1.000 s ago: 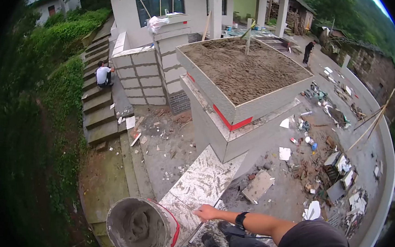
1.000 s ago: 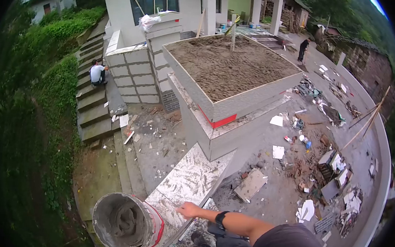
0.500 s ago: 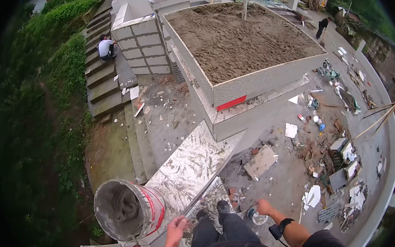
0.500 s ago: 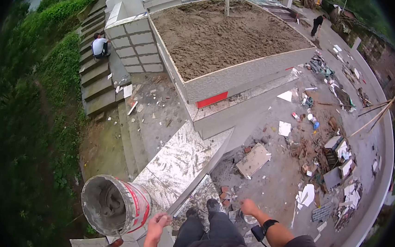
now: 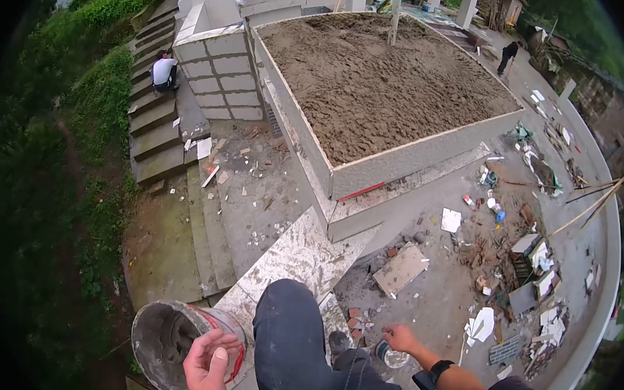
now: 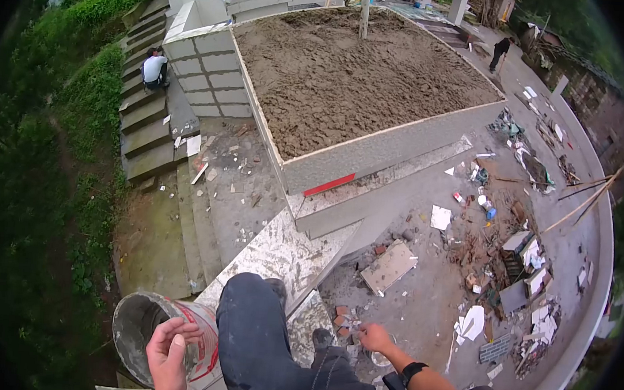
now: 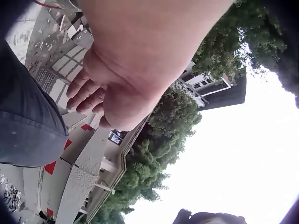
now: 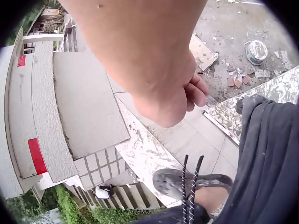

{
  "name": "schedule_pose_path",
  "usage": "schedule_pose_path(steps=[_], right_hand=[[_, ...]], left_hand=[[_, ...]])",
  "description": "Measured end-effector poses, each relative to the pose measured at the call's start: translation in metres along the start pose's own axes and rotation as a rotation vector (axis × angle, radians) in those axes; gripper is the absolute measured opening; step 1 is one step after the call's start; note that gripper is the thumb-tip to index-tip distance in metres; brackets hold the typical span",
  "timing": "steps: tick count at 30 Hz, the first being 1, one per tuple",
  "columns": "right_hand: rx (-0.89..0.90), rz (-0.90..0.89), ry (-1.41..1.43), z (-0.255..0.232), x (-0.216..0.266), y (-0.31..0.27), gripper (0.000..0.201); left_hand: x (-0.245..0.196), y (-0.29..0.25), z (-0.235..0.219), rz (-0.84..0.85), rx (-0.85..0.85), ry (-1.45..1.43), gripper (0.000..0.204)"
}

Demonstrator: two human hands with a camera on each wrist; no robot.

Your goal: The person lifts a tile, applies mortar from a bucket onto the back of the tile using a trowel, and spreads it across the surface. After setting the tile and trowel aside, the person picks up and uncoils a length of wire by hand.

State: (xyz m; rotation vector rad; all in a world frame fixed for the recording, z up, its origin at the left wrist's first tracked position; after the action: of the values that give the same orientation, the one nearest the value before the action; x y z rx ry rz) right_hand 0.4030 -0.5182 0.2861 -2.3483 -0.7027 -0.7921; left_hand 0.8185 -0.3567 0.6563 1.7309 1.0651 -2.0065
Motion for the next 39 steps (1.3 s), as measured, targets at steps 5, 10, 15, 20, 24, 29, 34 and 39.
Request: schedule_pose_path(steps=[5,10,15,20,24,29,34,39], right_hand=[[0.070,0.035,0.024,0.023,-0.016,0.048,0.033],[0.301,0.031,-0.029,-0.013,0.029,0.057,0.034],[0.855,-0.438,0.269,-0.125,0.154,-0.046,0.025],[0.920,0.521,0.786,-0.339,0.385,0.009,0.034],[-0.071,0.219,0.720,-0.523,0.446,0.134,0.031],[-0.765,0.251,0.992,-0.690,0.428,0.249,0.031],[-0.847,0.432,1.032,-0.770,0.388,0.341,0.040],[-0.468,0.418,1.110,-0.766,0.367,0.413,0.034]], left_hand=[[0.035,0.059,-0.014,-0.018,0.000,-0.043,0.032],[0.020,0.136,-0.025,-0.301,-0.033,0.000,0.031],[-0.138,0.174,-0.045,-0.419,0.002,-0.071,0.030],[-0.265,0.220,-0.077,-0.382,-0.059,0.160,0.029],[-0.337,0.267,-0.091,-0.291,-0.065,0.389,0.027],[-0.373,0.329,-0.072,-0.304,0.065,0.357,0.025],[-0.446,0.343,0.009,-0.359,0.239,0.501,0.031],[-0.522,0.336,0.106,-0.237,0.330,0.790,0.035]])
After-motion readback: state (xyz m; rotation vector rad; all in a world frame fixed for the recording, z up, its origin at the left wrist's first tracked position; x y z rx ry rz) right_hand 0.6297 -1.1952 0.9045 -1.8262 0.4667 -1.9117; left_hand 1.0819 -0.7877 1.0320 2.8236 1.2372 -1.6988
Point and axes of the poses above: each hand's wrist, its own y-axis towards the middle knuckle, its own z-axis out of the palm, x = y × z, the point moved 6 cm from there along y, towards the middle knuckle, and after that the axes turned 13 degrees about -z, right-handed, at the moved point
